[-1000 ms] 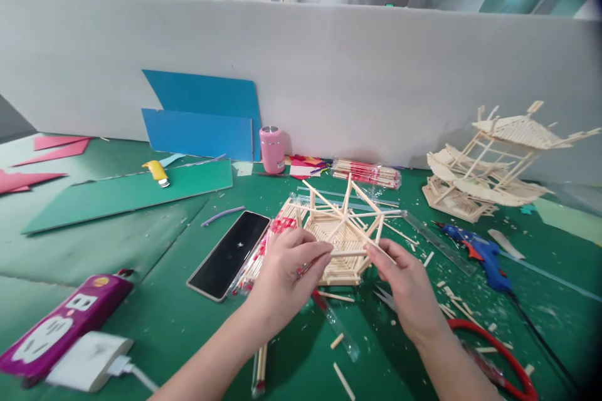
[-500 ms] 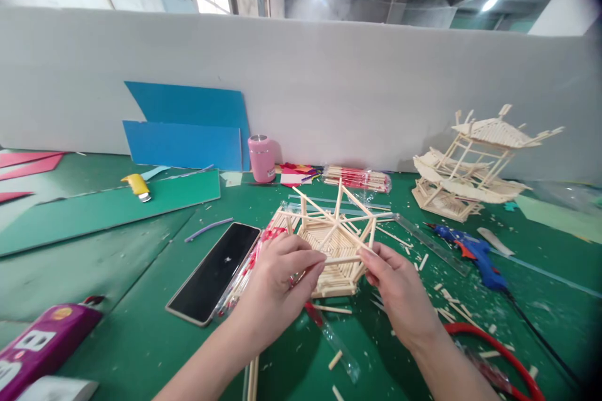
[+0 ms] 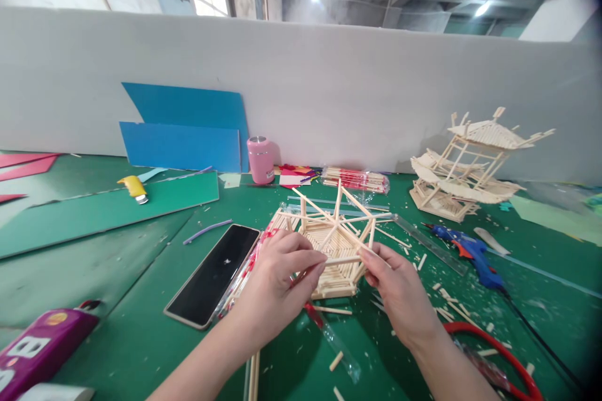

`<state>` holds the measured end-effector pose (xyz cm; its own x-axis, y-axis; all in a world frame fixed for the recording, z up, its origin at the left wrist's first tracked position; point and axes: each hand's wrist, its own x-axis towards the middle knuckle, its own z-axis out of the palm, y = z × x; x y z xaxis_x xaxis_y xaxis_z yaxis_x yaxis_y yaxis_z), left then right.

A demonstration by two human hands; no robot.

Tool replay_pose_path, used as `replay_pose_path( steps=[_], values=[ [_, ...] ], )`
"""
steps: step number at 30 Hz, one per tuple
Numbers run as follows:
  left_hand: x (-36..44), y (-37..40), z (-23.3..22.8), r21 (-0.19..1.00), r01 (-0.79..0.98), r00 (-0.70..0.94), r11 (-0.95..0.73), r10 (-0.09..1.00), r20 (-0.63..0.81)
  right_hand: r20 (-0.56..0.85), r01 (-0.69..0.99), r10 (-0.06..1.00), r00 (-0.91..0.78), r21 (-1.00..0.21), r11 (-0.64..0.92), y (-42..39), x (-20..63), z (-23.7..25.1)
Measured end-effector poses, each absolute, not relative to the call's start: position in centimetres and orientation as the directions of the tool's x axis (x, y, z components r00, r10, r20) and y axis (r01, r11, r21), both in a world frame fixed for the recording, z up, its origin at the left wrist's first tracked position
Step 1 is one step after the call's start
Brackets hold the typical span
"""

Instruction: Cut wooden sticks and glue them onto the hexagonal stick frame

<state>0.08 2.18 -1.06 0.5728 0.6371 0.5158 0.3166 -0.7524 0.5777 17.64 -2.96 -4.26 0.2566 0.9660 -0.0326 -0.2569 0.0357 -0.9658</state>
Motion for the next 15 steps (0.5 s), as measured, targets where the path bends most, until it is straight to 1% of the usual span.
replay_pose_path(
  steps=[5, 8, 10, 12, 15],
  values=[
    [0.1, 2.2, -1.5, 0.576, 0.32, 0.546, -0.752, 0.643, 0.537, -0.05, -0.271, 0.963, 0.264, -0.962, 0.024, -2.9, 17.6, -4.2],
    [0.1, 2.2, -1.9, 0.617, 0.301, 0.518, -0.727, 0.668, 0.534, -0.063, -0.281, 0.962, 0.267, -0.96, 0.015, -3.1, 17.5, -4.0],
    [-0.1, 2.2, -2.2, 0.663, 0.319, 0.494, -0.677, 0.716, 0.494, -0.071, -0.281, 0.956, 0.284, -0.96, 0.012, -3.3, 17.6, -4.1],
    [-0.3, 2.0, -2.4, 0.713, 0.359, 0.462, -0.602, 0.778, 0.425, -0.077, -0.282, 0.94, 0.331, -0.959, 0.021, -3.6, 17.9, -4.4],
    [-0.5, 1.7, -2.8, 0.779, 0.401, 0.405, -0.482, 0.856, 0.322, -0.055, -0.289, 0.863, 0.502, -0.951, 0.107, -4.0, 18.7, -4.9]
  ],
)
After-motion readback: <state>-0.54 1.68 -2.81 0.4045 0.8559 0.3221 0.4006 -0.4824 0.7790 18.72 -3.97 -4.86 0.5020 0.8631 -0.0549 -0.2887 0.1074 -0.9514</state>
